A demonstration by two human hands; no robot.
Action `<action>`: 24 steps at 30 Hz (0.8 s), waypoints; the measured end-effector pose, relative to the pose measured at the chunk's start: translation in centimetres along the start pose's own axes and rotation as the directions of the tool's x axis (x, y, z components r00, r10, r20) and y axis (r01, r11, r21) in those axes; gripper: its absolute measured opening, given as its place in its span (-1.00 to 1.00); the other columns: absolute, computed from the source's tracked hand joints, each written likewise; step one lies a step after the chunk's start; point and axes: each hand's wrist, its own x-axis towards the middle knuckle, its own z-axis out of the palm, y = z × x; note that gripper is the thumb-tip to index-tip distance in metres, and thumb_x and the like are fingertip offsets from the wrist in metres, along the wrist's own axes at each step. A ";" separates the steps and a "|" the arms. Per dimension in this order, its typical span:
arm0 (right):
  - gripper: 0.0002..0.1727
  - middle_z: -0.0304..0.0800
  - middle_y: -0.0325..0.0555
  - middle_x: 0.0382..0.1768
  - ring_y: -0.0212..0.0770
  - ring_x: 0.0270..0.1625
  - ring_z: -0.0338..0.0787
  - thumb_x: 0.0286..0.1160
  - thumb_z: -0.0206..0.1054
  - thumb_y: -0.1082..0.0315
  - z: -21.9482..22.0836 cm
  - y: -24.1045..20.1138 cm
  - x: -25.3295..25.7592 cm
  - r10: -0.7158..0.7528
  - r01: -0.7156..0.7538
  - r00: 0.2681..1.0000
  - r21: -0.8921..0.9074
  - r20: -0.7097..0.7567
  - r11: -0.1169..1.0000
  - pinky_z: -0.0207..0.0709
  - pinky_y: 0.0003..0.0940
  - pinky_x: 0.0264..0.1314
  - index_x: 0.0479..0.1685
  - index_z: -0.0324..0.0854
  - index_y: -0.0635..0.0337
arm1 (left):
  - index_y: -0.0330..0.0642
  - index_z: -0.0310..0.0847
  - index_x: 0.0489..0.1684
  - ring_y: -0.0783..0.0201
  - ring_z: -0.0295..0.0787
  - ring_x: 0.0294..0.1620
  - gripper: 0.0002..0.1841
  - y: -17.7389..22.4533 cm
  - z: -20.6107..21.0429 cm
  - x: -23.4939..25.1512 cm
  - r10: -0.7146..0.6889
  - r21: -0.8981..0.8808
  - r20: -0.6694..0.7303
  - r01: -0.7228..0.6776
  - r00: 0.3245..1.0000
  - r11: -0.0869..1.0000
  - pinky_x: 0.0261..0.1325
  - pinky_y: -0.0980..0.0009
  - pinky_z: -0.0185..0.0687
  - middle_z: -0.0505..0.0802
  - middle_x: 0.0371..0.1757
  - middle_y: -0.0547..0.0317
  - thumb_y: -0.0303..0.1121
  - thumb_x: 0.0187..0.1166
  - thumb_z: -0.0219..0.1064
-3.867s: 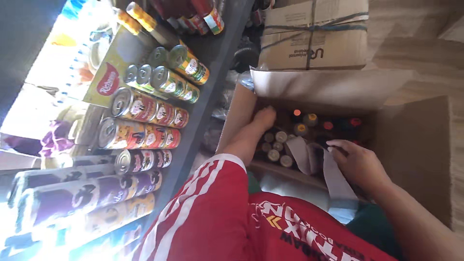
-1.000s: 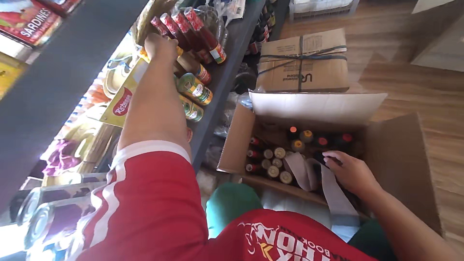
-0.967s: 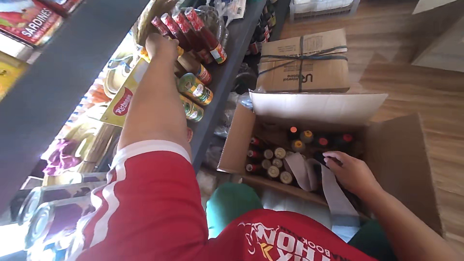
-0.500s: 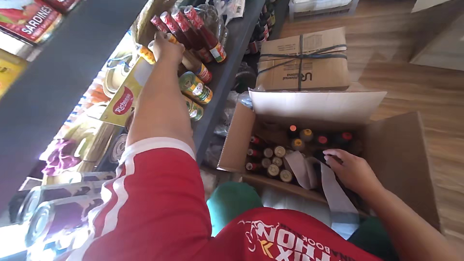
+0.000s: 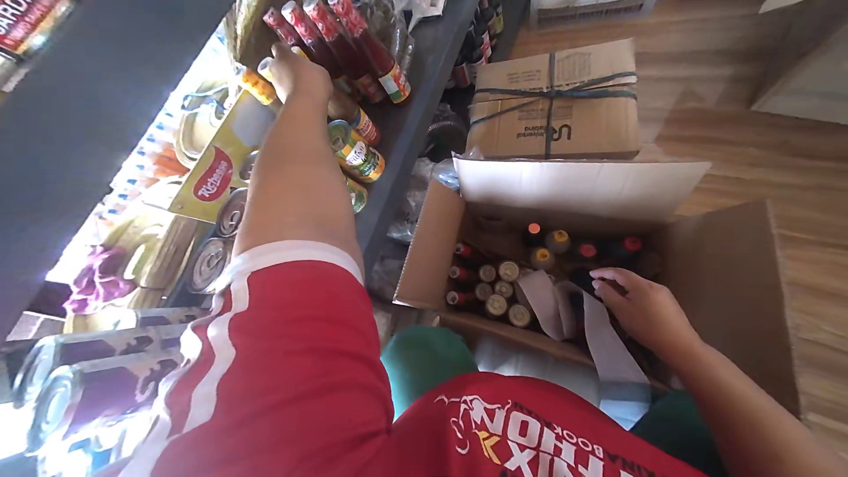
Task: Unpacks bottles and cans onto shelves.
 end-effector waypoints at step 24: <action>-0.56 0.78 0.36 0.16 0.22 0.08 0.86 0.80 0.14 0.22 -1.4 1.3 -1.1 -0.023 0.026 0.997 -0.050 0.069 0.998 0.68 0.23 0.22 0.41 0.62 0.36 | 0.00 0.17 0.85 -0.09 0.42 0.69 -0.30 -11.6 -8.3 -24.8 0.601 -0.131 0.347 -0.597 0.720 0.791 0.67 -0.09 0.36 0.43 0.73 -0.15 -0.18 0.71 0.33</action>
